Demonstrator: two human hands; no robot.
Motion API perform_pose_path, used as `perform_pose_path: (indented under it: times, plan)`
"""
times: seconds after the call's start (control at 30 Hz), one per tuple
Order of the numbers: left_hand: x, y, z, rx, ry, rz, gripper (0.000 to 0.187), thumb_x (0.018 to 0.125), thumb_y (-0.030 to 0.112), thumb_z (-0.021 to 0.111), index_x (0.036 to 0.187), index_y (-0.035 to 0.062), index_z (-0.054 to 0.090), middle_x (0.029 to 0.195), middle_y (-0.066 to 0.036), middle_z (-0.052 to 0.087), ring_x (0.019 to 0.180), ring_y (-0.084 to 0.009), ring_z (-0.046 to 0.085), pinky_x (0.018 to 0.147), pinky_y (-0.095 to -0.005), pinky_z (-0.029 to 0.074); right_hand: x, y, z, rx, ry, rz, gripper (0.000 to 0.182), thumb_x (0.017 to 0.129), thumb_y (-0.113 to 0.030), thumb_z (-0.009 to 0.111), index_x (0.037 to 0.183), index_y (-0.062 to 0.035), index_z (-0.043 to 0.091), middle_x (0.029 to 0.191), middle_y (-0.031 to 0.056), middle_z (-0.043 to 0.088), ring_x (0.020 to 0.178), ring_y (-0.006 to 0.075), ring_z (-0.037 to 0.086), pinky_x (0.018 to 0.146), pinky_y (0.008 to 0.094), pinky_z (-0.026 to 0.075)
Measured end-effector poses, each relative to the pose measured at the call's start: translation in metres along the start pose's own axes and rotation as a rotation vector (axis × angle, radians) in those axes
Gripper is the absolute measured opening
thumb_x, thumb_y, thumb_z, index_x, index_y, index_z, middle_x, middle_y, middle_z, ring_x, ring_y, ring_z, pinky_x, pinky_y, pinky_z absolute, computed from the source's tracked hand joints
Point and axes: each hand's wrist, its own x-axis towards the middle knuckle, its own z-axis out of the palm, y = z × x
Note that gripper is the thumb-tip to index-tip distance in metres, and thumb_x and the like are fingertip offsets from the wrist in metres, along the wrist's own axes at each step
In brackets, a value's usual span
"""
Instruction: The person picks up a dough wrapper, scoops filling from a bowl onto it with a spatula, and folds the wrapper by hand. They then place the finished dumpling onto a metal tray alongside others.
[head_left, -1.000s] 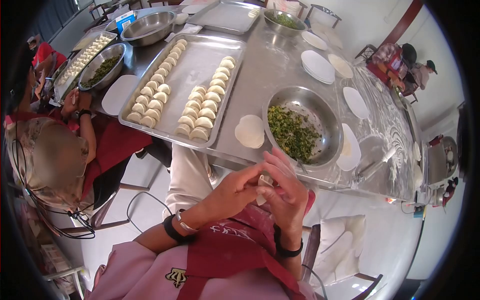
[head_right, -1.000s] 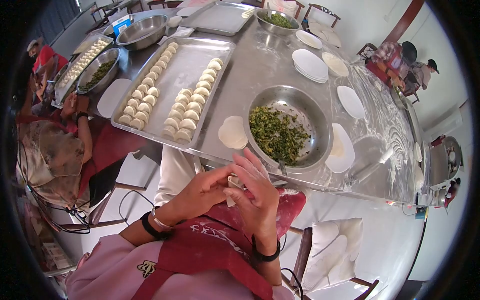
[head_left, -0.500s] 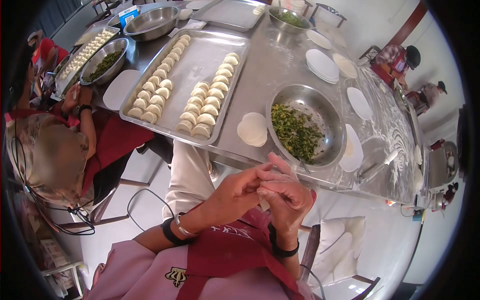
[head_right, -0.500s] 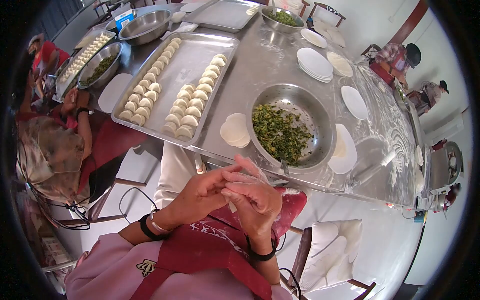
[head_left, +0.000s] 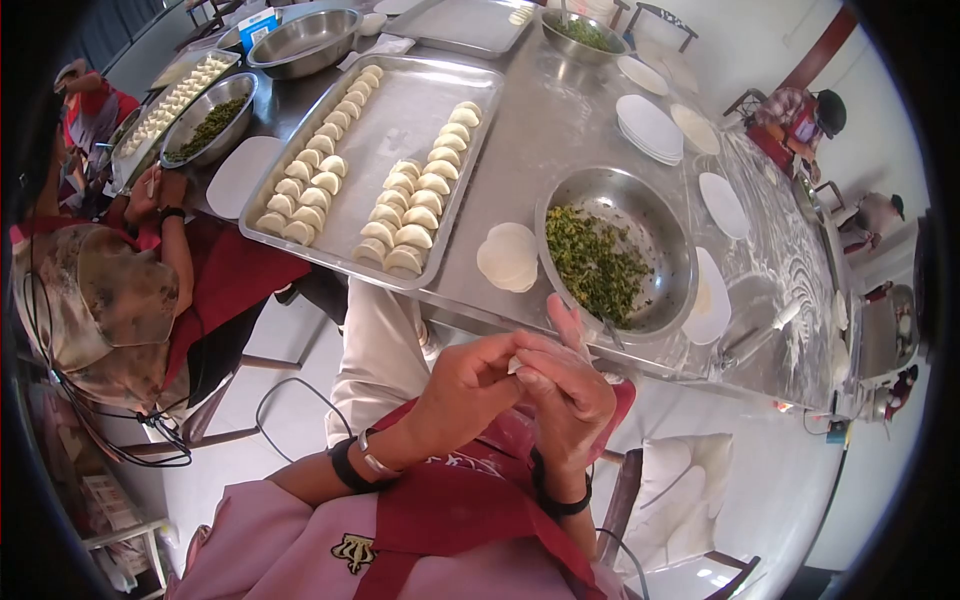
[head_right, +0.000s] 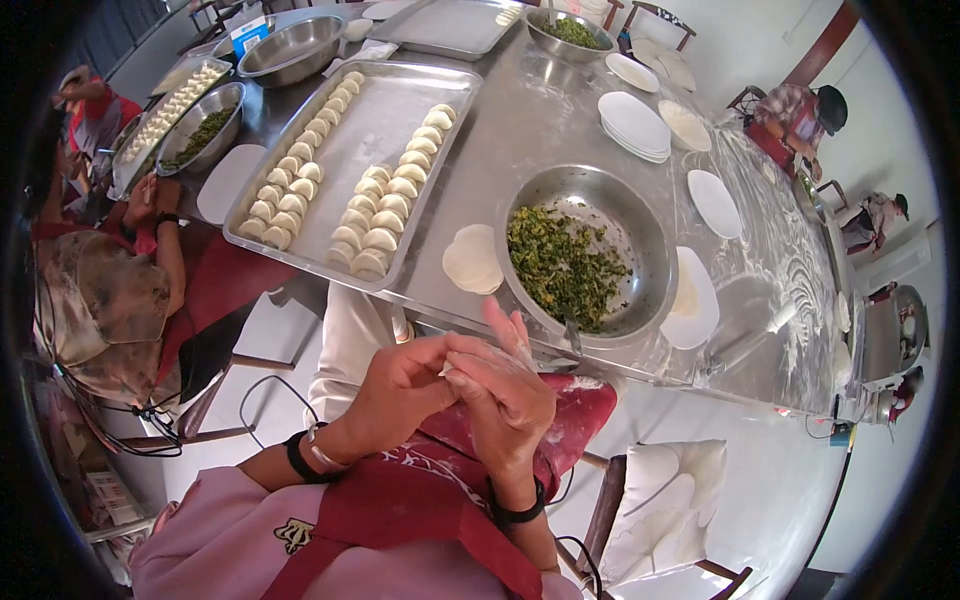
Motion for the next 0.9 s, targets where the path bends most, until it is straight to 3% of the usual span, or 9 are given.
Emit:
perform_pose_path:
  times: [0.13, 0.23, 0.33, 0.43, 0.53, 0.77, 0.9]
  plan:
    - [0.001, -0.003, 0.0, -0.083, 0.027, 0.003, 0.037, 0.096, 0.0, 0.059, 0.132, -0.0029, 0.051, 0.125, -0.008, 0.059, 0.112, -0.0119, 0.058, 0.093, -0.0267, 0.051, 0.006, -0.019, 0.015, 0.055, 0.155, 0.124, 0.024, 0.083, -0.014, 0.075, 0.105, -0.0035, 0.075, 0.111, 0.0135, 0.073, 0.131, 0.04, 0.052, 0.114, 0.055, 0.028]
    - [0.002, -0.007, 0.003, -0.122, 0.045, 0.017, 0.045, 0.095, -0.003, 0.058, 0.137, -0.0035, 0.044, 0.133, -0.01, 0.054, 0.12, -0.0139, 0.053, 0.099, -0.0299, 0.049, 0.001, -0.004, 0.007, 0.017, 0.062, 0.032, 0.027, 0.083, -0.016, 0.074, 0.106, -0.0024, 0.074, 0.115, 0.0134, 0.072, 0.134, 0.0397, 0.049, 0.114, 0.0542, 0.029]
    - [0.002, -0.005, 0.003, -0.138, -0.051, 0.033, 0.045, 0.1, 0.004, 0.053, 0.142, -0.0033, 0.04, 0.129, -0.012, 0.056, 0.114, -0.0162, 0.059, 0.098, -0.0329, 0.051, -0.001, 0.007, -0.002, -0.089, -0.008, -0.034, 0.033, 0.081, -0.019, 0.075, 0.108, -0.001, 0.073, 0.118, 0.0148, 0.07, 0.136, 0.039, 0.047, 0.114, 0.0531, 0.031]
    - [-0.003, -0.023, -0.007, -0.539, 0.067, -0.098, 0.044, 0.105, 0.021, 0.048, 0.141, -0.0038, 0.041, 0.134, -0.013, 0.053, 0.124, -0.0209, 0.054, 0.103, -0.037, 0.049, 0.002, 0.007, 0.001, -0.088, -0.053, -0.007, 0.036, 0.08, -0.018, 0.074, 0.11, 0.001, 0.071, 0.118, 0.0158, 0.07, 0.136, 0.0387, 0.047, 0.114, 0.0519, 0.032]
    - [0.002, -0.01, -0.01, -0.468, 0.012, -0.164, 0.046, 0.108, 0.029, 0.039, 0.139, -0.0035, 0.043, 0.133, -0.013, 0.054, 0.126, -0.0229, 0.054, 0.105, -0.041, 0.047, 0.006, -0.008, 0.011, 0.016, 0.082, 0.07, 0.032, 0.083, -0.014, 0.072, 0.111, 0.0003, 0.071, 0.118, 0.0156, 0.07, 0.137, 0.0375, 0.047, 0.114, 0.0519, 0.03]
    - [0.002, -0.02, -0.003, -0.55, 0.057, -0.188, 0.041, 0.104, 0.015, 0.048, 0.14, -0.003, 0.045, 0.125, -0.009, 0.059, 0.114, -0.0208, 0.061, 0.105, -0.0409, 0.048, -0.002, 0.019, -0.005, -0.214, -0.084, -0.143, 0.04, 0.08, -0.014, 0.075, 0.117, -0.0008, 0.068, 0.122, 0.0179, 0.068, 0.136, 0.0404, 0.046, 0.11, 0.048, 0.037]
    - [0.0, -0.024, -0.015, -0.636, -0.041, -0.18, 0.04, 0.103, 0.011, 0.048, 0.141, -0.0028, 0.044, 0.131, -0.01, 0.056, 0.12, -0.0195, 0.057, 0.107, -0.0406, 0.046, 0.002, 0.004, 0.0, -0.172, 0.006, -0.035, 0.032, 0.085, -0.016, 0.072, 0.114, -0.0028, 0.071, 0.122, 0.0176, 0.068, 0.135, 0.0397, 0.047, 0.112, 0.0499, 0.034]
